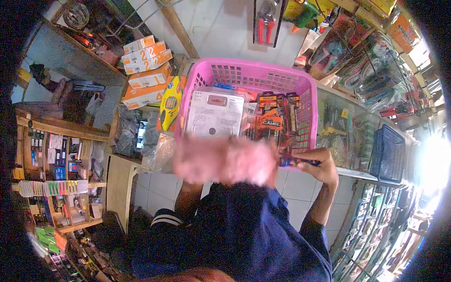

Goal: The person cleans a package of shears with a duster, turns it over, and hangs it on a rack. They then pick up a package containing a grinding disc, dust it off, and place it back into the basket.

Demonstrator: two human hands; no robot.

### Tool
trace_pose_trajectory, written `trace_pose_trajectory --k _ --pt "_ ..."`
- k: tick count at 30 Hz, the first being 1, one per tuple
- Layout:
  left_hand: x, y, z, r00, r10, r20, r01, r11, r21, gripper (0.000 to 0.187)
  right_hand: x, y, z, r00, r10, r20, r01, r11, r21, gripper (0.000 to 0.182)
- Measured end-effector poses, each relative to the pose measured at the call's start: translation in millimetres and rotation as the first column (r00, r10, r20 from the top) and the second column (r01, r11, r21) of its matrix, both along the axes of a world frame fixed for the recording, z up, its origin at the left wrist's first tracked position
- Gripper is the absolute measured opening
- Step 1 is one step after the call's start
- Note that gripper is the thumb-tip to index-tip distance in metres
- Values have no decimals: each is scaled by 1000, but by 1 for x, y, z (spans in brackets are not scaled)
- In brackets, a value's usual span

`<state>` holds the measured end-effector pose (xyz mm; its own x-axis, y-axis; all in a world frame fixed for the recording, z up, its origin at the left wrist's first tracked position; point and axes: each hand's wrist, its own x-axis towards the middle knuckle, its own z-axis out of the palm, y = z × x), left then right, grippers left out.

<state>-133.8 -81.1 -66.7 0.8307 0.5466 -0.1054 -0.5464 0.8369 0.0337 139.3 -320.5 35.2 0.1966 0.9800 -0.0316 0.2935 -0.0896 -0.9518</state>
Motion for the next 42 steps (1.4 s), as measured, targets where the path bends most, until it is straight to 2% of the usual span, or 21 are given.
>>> trace_pose_trajectory --k 4,7,8,11,12,15,19,20,22,23,24,27,28,29,31,32,35,37,39,41,42 --pt "-4 -3 -7 999 8 -34 -10 999 -51 70 -10 5 -6 928 -371 -34 371 929 -19 34" --pt "-4 -3 -10 999 2 -51 -7 994 -108 70 -7 4 -3 974 -220 52 219 976 22 34" --pt "-1 -3 0 1000 8 17 -8 999 -34 70 -7 6 -6 984 -167 59 163 984 71 35" --pt "8 -8 32 976 -4 217 -36 983 180 71 -23 16 -2 919 -395 14 394 919 23 36" --pt "10 -6 38 969 -37 244 -17 977 215 71 -28 22 1 906 -423 8 420 902 97 33" --pt "14 -6 51 974 -100 201 50 969 241 70 -19 17 3 969 -224 108 215 973 85 33" --pt "21 -6 63 985 -149 89 125 965 231 70 -16 18 5 825 -550 130 543 835 83 31" --pt "24 -5 62 993 -115 24 107 971 215 67 -19 20 13 827 -553 98 543 832 110 34" --pt "23 1 42 988 -120 95 116 992 52 64 -16 11 12 859 -507 65 495 857 146 38" --pt "22 6 34 991 -103 90 96 992 79 59 -14 6 10 875 -482 50 468 868 167 40" --pt "22 11 29 993 -84 84 75 992 105 53 -15 4 0 849 -526 -51 526 831 183 46" --pt "26 35 11 993 -84 82 81 996 34 39 -13 -3 -11 778 -544 -314 626 712 318 39" --pt "29 40 7 983 -63 171 74 996 -59 28 -11 -5 -16 775 -527 -349 630 686 364 40" --pt "28 46 -1 964 -23 267 11 999 45 30 -9 -8 -22 773 -507 -381 632 657 410 41" --pt "32 30 61 988 140 66 -139 990 -20 30 -6 -19 -26 824 -440 -358 565 688 455 42" --pt "32 32 61 988 153 35 -154 988 22 31 -10 -27 -26 803 -445 -397 583 725 367 46" --pt "31 37 60 978 208 -17 -200 958 206 34 -32 -21 4 872 -457 -174 487 846 217 42" --pt "35 36 63 969 247 12 -231 888 398 37 -40 -12 5 910 -412 -48 413 886 210 32" --pt "35 31 51 907 398 -136 -263 789 556 47 -44 -5 0 927 -372 50 360 920 157 29" --pt "38 32 52 889 385 -248 -259 870 420 51 -47 -4 -2 878 -478 -21 478 876 65 28" --pt "37 27 69 935 293 -199 -227 927 297 57 -53 -1 1 838 -543 -53 545 837 55 28"
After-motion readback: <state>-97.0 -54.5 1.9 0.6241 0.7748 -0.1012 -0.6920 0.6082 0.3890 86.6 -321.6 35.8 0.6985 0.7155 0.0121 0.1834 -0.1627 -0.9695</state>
